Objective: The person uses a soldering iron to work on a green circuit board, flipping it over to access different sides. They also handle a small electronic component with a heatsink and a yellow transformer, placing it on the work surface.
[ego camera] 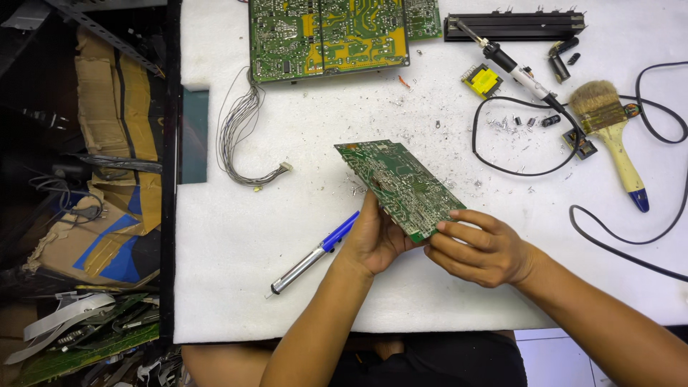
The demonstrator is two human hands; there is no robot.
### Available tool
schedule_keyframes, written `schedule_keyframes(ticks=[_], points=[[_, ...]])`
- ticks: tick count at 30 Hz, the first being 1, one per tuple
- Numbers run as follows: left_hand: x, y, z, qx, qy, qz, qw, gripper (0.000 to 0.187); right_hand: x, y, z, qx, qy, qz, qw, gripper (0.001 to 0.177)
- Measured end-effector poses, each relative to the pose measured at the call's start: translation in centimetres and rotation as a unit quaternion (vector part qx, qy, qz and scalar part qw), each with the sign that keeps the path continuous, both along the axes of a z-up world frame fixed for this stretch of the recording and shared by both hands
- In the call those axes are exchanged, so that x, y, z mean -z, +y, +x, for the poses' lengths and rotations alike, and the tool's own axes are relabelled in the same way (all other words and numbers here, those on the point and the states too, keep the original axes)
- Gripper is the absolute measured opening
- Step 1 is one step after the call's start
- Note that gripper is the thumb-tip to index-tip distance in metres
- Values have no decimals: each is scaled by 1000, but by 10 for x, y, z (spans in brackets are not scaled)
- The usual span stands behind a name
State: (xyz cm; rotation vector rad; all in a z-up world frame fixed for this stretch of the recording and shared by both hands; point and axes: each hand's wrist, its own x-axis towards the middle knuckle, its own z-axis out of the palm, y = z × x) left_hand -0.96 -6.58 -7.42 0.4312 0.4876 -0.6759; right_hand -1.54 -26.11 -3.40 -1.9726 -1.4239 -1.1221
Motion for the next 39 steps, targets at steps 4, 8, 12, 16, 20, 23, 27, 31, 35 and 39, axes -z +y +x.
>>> schedule_keyframes(ticks=[4, 8, 12, 16, 20, 23, 27, 31, 35, 39], points=[[9, -5, -8, -18, -17, 0, 1000, 77, 8, -8, -12, 18, 20, 11, 1000, 10], [-21, 6, -7, -59, -79, -10, 995, 64, 13, -9, -21, 21, 103, 43, 994, 7], [-7, 19, -3, -111, -152, -37, 981, 66, 34, -15, -25, 16, 266, 119, 956, 17], [-2, 35, -3, -137, -166, -66, 974, 56, 24, -4, -20, 25, 380, 168, 909, 30], [1, 48, 2, -133, -177, -78, 972, 55, 39, 0, -11, 80, 628, 250, 733, 31], [3, 57, 4, -130, -188, -89, 969, 54, 49, 6, -5, 70, 740, 302, 597, 33], [8, 66, 8, -127, -203, -106, 965, 54, 54, 13, 0, 18, 790, 325, 519, 35], [13, 70, 7, -124, -213, -117, 962, 55, 36, 18, 9, 3, 807, 338, 485, 30], [17, 80, 4, -122, -230, -131, 956, 58, 43, 14, 16, 5, 810, 341, 478, 27], [28, 79, -6, -179, -223, -77, 955, 92, 41, 11, 23, 46, 798, 308, 515, 29]])
